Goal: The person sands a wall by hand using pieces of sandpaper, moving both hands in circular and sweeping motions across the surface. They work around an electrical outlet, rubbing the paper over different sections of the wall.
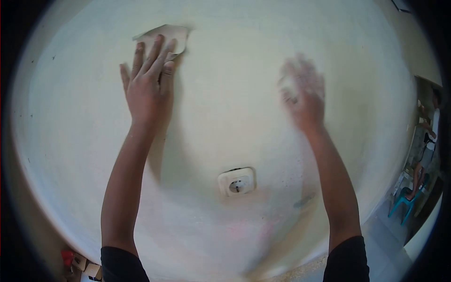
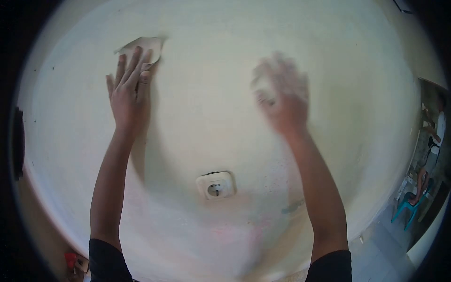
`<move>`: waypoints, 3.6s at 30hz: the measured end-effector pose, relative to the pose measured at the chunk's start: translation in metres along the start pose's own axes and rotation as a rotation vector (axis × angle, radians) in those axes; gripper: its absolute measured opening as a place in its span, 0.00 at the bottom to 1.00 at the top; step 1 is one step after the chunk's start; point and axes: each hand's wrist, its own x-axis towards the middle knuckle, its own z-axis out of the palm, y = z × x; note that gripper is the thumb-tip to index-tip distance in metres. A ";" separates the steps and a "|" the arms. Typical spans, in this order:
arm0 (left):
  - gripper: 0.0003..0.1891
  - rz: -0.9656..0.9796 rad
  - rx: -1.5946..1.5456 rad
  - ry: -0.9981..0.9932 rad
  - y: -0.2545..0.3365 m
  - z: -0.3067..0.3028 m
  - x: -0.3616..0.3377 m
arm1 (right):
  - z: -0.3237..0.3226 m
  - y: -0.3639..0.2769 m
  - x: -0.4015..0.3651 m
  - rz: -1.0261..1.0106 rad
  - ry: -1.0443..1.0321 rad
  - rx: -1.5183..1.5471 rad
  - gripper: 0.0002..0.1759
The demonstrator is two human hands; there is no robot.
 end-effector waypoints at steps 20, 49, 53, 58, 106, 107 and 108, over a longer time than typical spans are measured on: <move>0.21 0.053 0.048 -0.232 0.049 -0.018 -0.092 | 0.004 0.020 -0.073 0.280 0.060 0.031 0.37; 0.22 0.059 0.002 -0.308 0.169 -0.001 -0.093 | -0.031 0.116 -0.118 -0.088 -0.093 0.132 0.31; 0.24 0.021 -0.049 -0.349 0.234 0.012 -0.117 | -0.037 0.157 -0.100 -0.250 -0.103 0.236 0.31; 0.26 -0.043 -0.031 -0.314 0.295 0.014 -0.153 | -0.040 0.180 -0.106 -0.346 -0.109 0.349 0.29; 0.18 -0.352 -0.195 -0.321 0.129 -0.070 -0.440 | -0.011 -0.114 -0.336 0.142 -0.285 0.416 0.16; 0.16 -0.287 -0.196 -0.376 0.129 -0.074 -0.432 | -0.018 -0.122 -0.340 0.008 -0.347 0.479 0.14; 0.15 -0.249 -0.178 -0.352 0.119 -0.075 -0.430 | -0.020 -0.117 -0.340 -0.023 -0.370 0.440 0.14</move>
